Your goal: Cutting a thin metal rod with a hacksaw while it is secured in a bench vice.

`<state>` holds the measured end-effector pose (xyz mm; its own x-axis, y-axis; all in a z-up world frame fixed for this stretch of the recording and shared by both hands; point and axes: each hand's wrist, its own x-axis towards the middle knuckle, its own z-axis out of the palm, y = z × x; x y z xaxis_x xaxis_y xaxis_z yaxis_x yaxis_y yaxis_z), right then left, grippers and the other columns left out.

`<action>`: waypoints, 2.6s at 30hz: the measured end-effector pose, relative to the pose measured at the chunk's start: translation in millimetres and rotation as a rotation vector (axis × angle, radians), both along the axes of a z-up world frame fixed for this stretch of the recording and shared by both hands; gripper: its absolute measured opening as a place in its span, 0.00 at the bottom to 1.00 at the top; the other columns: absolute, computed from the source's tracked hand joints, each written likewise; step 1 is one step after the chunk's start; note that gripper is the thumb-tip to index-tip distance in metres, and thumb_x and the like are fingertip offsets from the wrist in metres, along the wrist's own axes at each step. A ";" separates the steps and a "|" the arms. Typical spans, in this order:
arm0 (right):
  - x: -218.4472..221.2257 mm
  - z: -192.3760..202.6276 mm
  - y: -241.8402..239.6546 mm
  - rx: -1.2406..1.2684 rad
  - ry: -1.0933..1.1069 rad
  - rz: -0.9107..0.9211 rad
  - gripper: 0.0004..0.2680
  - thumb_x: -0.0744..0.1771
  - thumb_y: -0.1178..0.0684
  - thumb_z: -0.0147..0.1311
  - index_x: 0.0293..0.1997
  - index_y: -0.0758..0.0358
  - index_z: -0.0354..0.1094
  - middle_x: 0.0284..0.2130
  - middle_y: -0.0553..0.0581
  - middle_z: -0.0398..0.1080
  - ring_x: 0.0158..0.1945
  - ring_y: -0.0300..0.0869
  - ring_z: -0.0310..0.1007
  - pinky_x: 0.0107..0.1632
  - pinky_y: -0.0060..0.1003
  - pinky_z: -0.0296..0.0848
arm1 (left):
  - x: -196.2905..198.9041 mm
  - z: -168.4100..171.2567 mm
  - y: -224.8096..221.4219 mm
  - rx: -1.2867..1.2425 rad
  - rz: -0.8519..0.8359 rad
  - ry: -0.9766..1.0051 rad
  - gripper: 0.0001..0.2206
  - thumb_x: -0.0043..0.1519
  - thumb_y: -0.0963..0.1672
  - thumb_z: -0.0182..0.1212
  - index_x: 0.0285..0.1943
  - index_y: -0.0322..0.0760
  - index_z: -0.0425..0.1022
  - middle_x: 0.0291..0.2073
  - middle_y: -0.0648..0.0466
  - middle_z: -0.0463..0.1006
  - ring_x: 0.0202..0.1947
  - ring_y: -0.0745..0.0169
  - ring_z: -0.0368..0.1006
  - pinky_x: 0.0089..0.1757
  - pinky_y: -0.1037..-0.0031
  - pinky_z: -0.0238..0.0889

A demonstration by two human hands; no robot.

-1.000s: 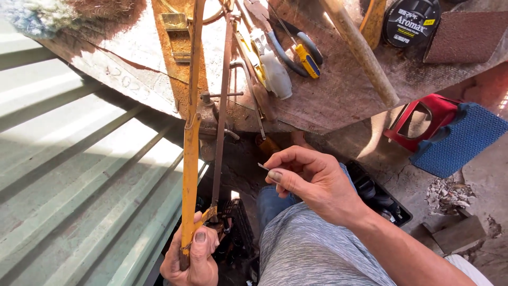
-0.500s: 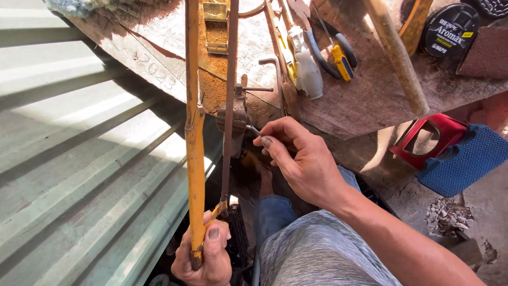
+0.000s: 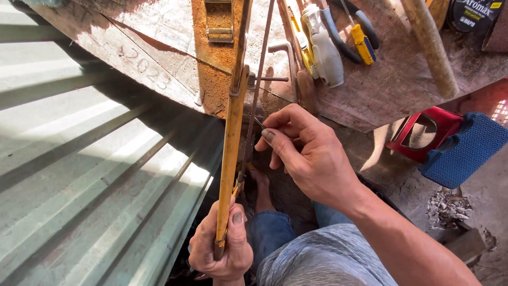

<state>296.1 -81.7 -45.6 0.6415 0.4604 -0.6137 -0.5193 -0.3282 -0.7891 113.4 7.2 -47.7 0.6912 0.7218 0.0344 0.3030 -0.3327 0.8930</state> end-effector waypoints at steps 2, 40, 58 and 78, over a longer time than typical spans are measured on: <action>-5.3 0.8 2.6 -0.005 -0.089 -0.032 0.01 0.69 0.61 0.49 0.42 0.62 0.64 0.30 0.56 0.79 0.21 0.36 0.70 0.29 0.27 0.72 | -1.4 -6.6 3.6 0.016 -0.010 0.000 0.12 0.60 0.38 0.61 0.51 0.22 0.75 0.35 0.45 0.84 0.15 0.69 0.72 0.21 0.84 0.69; 5.9 7.8 3.4 -0.034 -0.024 -0.044 0.01 0.70 0.59 0.50 0.41 0.59 0.65 0.31 0.57 0.80 0.19 0.35 0.64 0.25 0.27 0.69 | -15.1 9.3 3.7 0.009 0.034 0.179 0.12 0.60 0.39 0.63 0.51 0.25 0.77 0.36 0.48 0.85 0.18 0.72 0.76 0.24 0.88 0.72; -4.3 8.5 4.7 -0.053 -0.086 -0.065 0.01 0.70 0.60 0.50 0.41 0.60 0.64 0.30 0.57 0.79 0.19 0.35 0.66 0.27 0.26 0.71 | -35.8 7.5 3.1 -0.058 0.078 0.144 0.10 0.62 0.42 0.59 0.47 0.27 0.77 0.19 0.49 0.76 0.16 0.65 0.71 0.26 0.80 0.73; -1.5 6.7 9.0 -0.043 0.095 -0.138 0.02 0.70 0.59 0.52 0.39 0.63 0.65 0.26 0.61 0.78 0.15 0.37 0.65 0.16 0.25 0.60 | -11.7 -18.8 18.1 -0.017 -0.105 0.029 0.11 0.61 0.38 0.63 0.51 0.24 0.75 0.41 0.43 0.84 0.18 0.71 0.74 0.22 0.85 0.67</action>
<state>294.6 -72.7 -38.9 0.6352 0.3438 -0.6916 -0.6331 -0.2811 -0.7212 101.7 25.3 -66.5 0.7636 0.6457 0.0012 0.2935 -0.3487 0.8901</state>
